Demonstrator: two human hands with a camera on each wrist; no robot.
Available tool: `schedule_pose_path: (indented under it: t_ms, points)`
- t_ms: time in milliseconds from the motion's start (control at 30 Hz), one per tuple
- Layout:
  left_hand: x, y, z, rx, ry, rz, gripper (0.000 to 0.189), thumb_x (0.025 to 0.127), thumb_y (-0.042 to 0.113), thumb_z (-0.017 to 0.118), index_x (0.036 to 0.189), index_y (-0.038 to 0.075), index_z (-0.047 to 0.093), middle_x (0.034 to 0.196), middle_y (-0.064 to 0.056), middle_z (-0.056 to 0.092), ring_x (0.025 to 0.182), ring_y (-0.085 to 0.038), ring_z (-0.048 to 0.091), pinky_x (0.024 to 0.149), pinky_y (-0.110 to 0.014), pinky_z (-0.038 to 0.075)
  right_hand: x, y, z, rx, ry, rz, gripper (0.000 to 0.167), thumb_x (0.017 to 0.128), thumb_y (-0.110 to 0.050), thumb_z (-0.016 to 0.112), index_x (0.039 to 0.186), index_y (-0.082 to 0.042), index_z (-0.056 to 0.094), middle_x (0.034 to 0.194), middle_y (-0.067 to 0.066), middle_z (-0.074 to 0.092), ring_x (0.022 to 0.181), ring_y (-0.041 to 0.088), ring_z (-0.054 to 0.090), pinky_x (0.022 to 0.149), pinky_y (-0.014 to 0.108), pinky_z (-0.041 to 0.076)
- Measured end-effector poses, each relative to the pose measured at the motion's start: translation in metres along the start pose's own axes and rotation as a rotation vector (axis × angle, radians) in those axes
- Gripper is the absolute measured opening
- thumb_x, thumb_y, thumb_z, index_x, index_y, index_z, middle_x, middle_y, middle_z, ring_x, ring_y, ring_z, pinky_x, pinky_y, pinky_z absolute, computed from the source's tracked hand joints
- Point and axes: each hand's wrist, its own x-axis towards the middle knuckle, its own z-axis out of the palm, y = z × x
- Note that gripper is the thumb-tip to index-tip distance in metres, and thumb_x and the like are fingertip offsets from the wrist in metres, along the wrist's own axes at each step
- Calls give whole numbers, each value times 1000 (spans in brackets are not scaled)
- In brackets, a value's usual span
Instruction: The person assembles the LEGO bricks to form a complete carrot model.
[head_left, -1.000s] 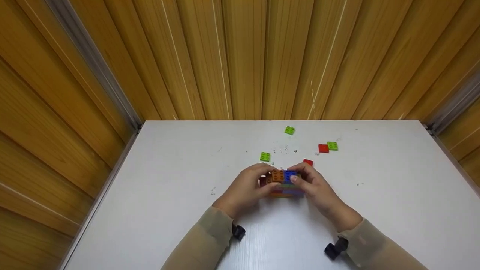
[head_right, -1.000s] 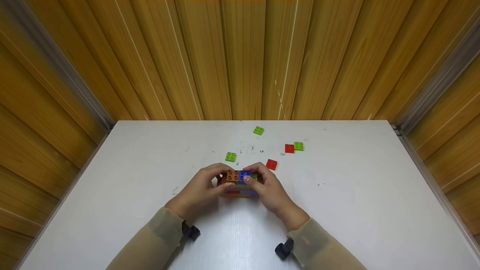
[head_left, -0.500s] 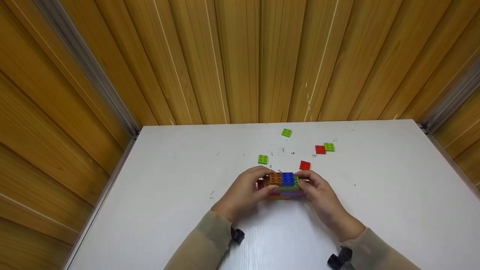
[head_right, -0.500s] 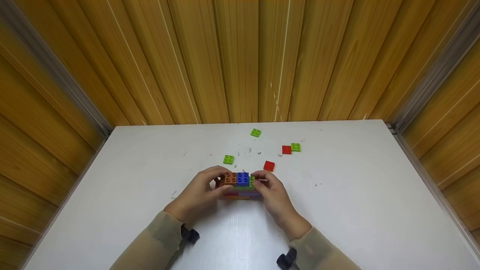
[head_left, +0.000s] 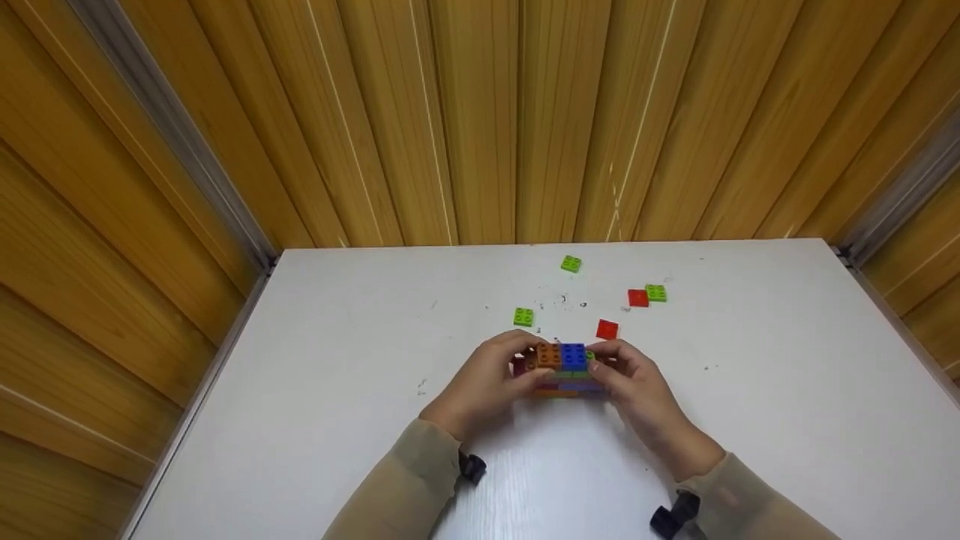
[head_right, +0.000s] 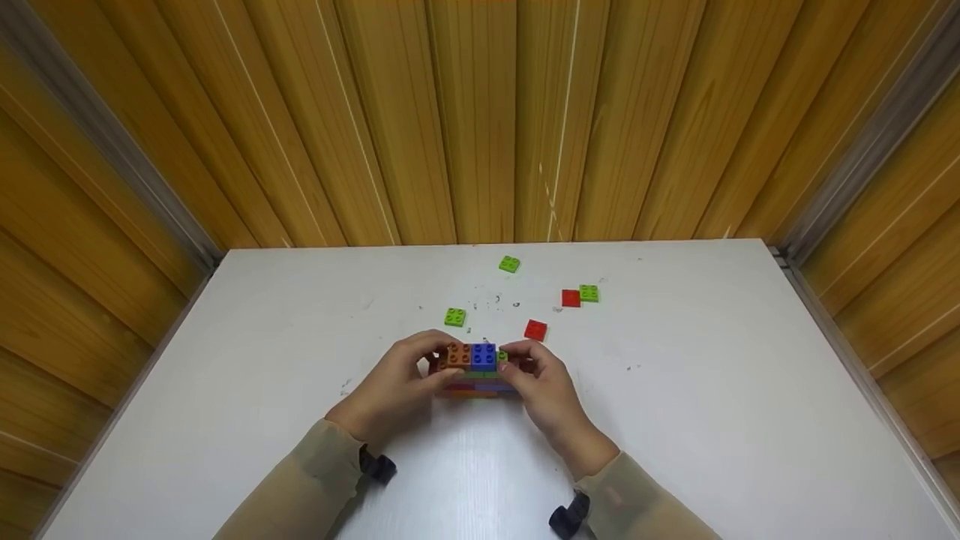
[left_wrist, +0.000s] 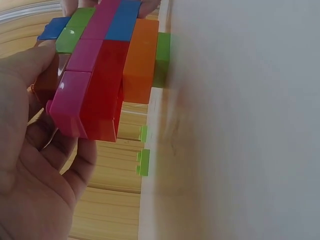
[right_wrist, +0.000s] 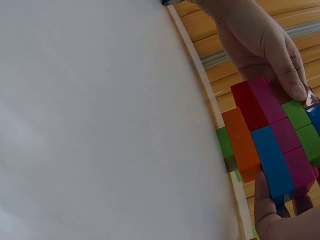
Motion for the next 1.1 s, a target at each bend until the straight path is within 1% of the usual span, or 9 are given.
schedule_pose_path:
  t_ms: [200, 333, 433, 500, 667, 733, 800, 900, 1100]
  points:
    - [3, -6, 0, -93, -29, -55, 36, 103, 42, 84, 138, 34, 76, 134, 15, 74, 118, -9, 67, 110, -37, 57, 0, 0, -1, 13, 17, -3, 25, 112, -2, 64, 137, 1, 67, 133, 2, 68, 125, 20, 62, 102, 23, 60]
    - [8, -11, -8, -159, -39, -72, 44, 106, 51, 78, 142, 24, 76, 131, 8, 75, 118, -15, 66, 109, -43, 57, 2, 1, 0, 39, 13, -11, 26, 110, 0, 66, 136, 2, 69, 129, 0, 69, 122, 18, 61, 101, 25, 59]
    - [16, -17, -14, -190, 7, -107, 51, 110, 55, 70, 142, 16, 76, 127, 1, 76, 115, -20, 66, 103, -42, 56, 3, 2, 0, 44, 12, -19, 26, 109, 1, 67, 135, 2, 69, 128, 1, 70, 121, 19, 62, 101, 26, 60]
    - [23, -21, -17, -181, 64, -175, 46, 112, 54, 68, 138, 17, 77, 127, 2, 75, 112, -19, 63, 97, -39, 54, 3, 3, 0, 40, 9, -21, 26, 109, 0, 67, 136, 2, 69, 129, 2, 70, 123, 21, 63, 102, 26, 61]
    - [43, -34, -22, -142, 141, -316, 28, 112, 31, 72, 136, 17, 76, 138, 0, 72, 96, -17, 64, 81, -31, 55, 2, 3, -1, 44, -7, -26, 27, 110, -1, 68, 136, 1, 69, 130, 1, 70, 123, 21, 62, 101, 27, 61]
    - [51, -37, -23, -111, 139, -332, 28, 113, 23, 70, 139, 15, 74, 143, -4, 71, 101, -20, 68, 87, -35, 61, 1, 3, -2, 41, -9, -28, 27, 110, -2, 69, 136, 1, 69, 130, 1, 70, 123, 21, 62, 101, 27, 61]
    - [57, -39, -22, -81, 135, -345, 29, 112, 19, 70, 141, 15, 72, 149, -6, 68, 121, -23, 70, 105, -42, 62, 1, 4, -2, 36, -9, -26, 27, 110, -3, 68, 137, 1, 69, 131, 1, 70, 124, 21, 62, 101, 27, 61]
    - [65, -41, -20, 1, 123, -360, 34, 111, 18, 72, 145, 16, 71, 153, -8, 66, 149, -29, 59, 131, -52, 46, 3, 5, -2, 28, -9, -21, 27, 110, -3, 68, 137, 0, 69, 132, 1, 70, 126, 21, 63, 102, 27, 61]
    - [78, -39, -16, 191, 108, -349, 48, 106, 23, 79, 153, 16, 69, 160, -5, 63, 150, -31, 48, 133, -50, 43, 3, 5, -3, 29, -10, -25, 26, 110, -2, 67, 136, 0, 70, 132, 2, 71, 126, 23, 63, 102, 28, 61]
